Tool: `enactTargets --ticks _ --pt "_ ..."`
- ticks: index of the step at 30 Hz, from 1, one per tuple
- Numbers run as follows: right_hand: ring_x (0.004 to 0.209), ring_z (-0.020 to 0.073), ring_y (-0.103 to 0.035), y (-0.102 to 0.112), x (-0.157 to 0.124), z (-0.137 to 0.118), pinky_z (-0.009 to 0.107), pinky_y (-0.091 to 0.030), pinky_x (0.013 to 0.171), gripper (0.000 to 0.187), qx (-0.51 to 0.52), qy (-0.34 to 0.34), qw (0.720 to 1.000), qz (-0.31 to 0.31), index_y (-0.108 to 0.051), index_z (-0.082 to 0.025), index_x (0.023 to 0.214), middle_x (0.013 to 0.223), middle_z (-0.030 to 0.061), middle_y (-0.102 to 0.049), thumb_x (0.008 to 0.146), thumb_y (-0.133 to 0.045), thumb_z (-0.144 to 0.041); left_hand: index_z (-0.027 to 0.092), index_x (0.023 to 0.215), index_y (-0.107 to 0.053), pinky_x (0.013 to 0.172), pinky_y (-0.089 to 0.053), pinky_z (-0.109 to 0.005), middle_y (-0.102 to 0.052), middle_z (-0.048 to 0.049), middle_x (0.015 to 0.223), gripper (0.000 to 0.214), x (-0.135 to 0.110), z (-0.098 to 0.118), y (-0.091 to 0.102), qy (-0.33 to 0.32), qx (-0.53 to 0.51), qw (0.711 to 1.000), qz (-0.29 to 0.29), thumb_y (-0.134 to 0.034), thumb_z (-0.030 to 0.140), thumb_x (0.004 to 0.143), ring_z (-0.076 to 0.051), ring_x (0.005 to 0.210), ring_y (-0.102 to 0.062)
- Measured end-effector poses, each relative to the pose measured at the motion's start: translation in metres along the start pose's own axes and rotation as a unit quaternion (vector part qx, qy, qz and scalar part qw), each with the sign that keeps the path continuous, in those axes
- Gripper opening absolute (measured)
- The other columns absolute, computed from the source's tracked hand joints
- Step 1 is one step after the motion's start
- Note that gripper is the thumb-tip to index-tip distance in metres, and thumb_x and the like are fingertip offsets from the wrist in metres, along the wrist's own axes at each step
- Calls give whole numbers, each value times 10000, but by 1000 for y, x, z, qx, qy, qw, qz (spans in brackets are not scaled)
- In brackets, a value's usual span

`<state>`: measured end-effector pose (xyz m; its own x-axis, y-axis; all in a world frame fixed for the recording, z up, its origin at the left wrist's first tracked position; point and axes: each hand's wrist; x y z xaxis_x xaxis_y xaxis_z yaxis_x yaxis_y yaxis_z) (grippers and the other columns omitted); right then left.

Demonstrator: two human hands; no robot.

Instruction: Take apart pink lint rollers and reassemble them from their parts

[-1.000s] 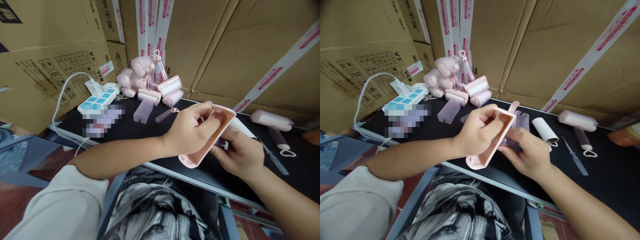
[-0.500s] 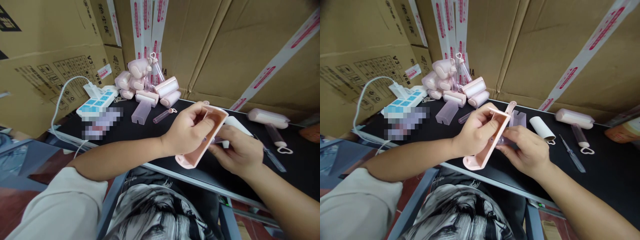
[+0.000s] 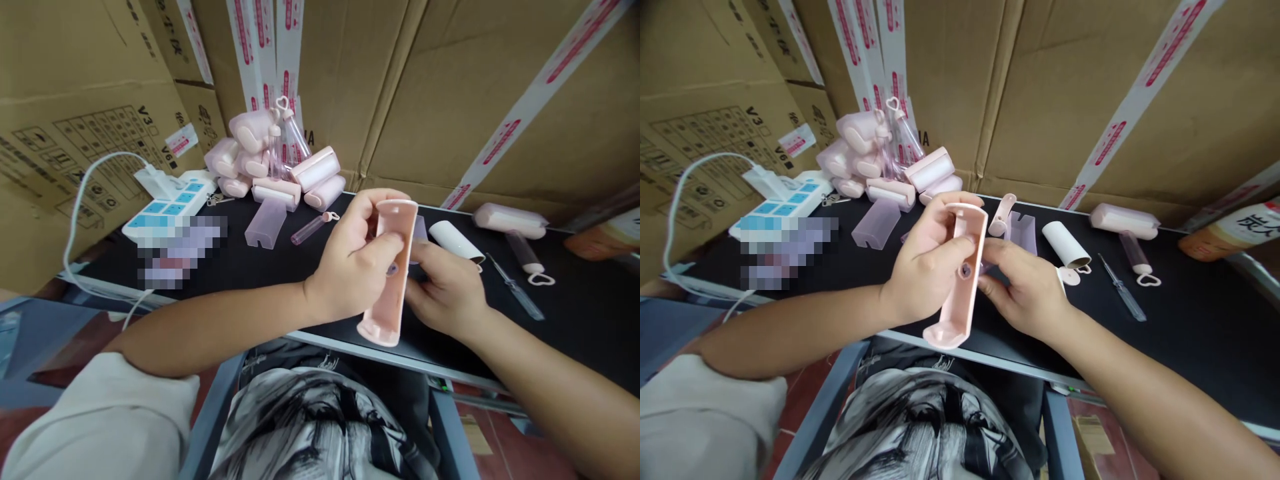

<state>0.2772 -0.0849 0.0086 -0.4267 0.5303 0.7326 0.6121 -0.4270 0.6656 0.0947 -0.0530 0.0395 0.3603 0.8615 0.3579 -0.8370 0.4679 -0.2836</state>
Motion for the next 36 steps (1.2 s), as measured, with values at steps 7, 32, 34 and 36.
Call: enactTargets --ticks 7,32,34,36 --pt "861 237 -743 12 3 1 364 -623 770 376 77 36 995 -54 -602 -210 1463 1020 100 -748 1114 -523 -325 226 1147 -722 761 -566 -288 -737 -21 973 237 19 10 17 52 -24 998 -38 -639 258 927 -159 855 -693" --pt "776 226 -796 11 0 -5 333 -629 704 215 5 50 998 -41 -641 -236 1260 918 64 -814 1119 -532 -356 200 941 -670 806 -529 -237 -659 8 885 34 13 -6 8 11 -50 994 -99 -652 171 942 -107 824 -625" --pt "792 240 -802 10 -1 -6 347 -634 696 221 5 57 998 -35 -640 -249 1275 909 63 -813 1119 -529 -361 202 928 -664 845 -536 -254 -652 3 889 28 11 -7 6 16 -60 992 -107 -649 185 944 -118 847 -624" --pt "820 252 -810 9 -2 -8 358 -633 682 218 4 56 998 -29 -642 -256 1273 949 75 -822 1117 -536 -364 206 932 -659 857 -538 -269 -646 0 892 25 10 -8 6 24 -77 990 -115 -650 183 927 -129 864 -626"
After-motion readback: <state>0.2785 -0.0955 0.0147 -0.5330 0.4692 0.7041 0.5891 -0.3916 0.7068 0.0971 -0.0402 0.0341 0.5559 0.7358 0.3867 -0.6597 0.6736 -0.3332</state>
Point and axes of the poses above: each hand's wrist, its own x-axis towards the middle knuckle, its own y-axis out of the back of the hand, z = x × y
